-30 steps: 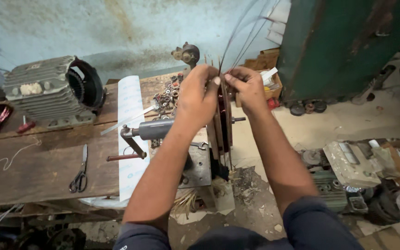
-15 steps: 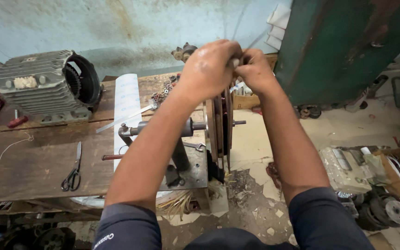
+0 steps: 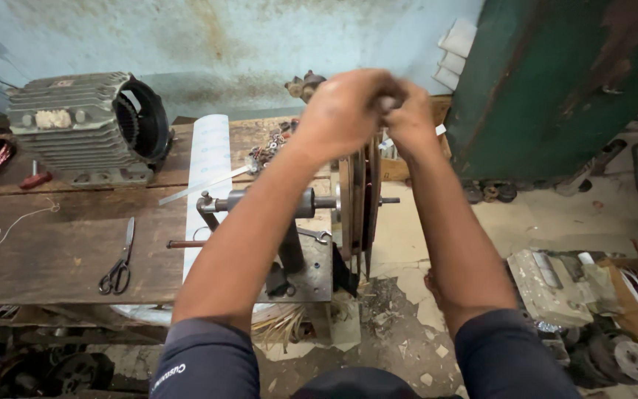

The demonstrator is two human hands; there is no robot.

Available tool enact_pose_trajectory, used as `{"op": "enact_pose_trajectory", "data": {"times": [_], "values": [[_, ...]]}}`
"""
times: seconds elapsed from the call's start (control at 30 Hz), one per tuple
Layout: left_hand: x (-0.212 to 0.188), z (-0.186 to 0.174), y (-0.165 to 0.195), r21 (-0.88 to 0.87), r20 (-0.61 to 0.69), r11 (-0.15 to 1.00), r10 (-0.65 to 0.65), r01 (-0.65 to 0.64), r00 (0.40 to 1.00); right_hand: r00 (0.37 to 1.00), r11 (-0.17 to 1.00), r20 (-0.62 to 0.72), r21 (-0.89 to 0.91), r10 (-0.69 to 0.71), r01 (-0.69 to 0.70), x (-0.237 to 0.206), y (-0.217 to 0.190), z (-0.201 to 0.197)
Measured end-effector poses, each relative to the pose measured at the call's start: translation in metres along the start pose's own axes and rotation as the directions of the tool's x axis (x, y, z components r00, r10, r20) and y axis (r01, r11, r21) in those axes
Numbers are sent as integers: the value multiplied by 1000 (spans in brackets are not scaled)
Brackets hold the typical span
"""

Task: The person winds enameled copper wire around a wooden coil form mounted on a hand-cranked winder, guiding the wire by hand. They then tie the finished coil with white string, cut the string with scissors, remove the coil from the form, and stack the wooden forms on the bench.

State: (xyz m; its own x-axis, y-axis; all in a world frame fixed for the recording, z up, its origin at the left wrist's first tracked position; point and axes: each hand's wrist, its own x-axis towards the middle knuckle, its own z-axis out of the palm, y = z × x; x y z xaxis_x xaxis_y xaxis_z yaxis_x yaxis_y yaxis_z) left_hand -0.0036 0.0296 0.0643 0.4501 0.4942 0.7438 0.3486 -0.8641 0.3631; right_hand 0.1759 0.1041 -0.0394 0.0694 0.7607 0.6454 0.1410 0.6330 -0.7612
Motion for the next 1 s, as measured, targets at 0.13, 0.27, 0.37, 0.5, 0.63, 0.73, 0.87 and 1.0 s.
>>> {"op": "enact_pose_trajectory", "data": {"times": [0.13,0.27,0.37,0.5,0.63,0.73,0.87,1.0], "values": [[10,22,0,195,-11,974,116,-111,993,997,950,-16,305,74,-65,-1,6,-1],[18,34,-3,252,4,964,85,-84,996,955,881,-106,425,278,-209,-23,-2,-2],[20,48,-6,307,72,945,99,-116,993,960,799,-93,579,264,-164,-41,-5,0],[26,65,-13,361,61,922,127,-140,990,992,794,-53,604,119,-63,-55,-5,1],[12,52,14,337,87,940,31,-58,996,994,932,-104,363,21,18,-62,-6,2],[-38,13,67,203,30,968,141,-144,990,997,978,-54,199,-56,66,-60,-11,4],[-126,-61,122,-24,836,937,-173,349,520,998,912,26,406,56,-61,-50,-20,6],[-158,-106,125,-369,685,895,79,252,724,994,916,26,387,105,-107,-49,-27,8]]}}
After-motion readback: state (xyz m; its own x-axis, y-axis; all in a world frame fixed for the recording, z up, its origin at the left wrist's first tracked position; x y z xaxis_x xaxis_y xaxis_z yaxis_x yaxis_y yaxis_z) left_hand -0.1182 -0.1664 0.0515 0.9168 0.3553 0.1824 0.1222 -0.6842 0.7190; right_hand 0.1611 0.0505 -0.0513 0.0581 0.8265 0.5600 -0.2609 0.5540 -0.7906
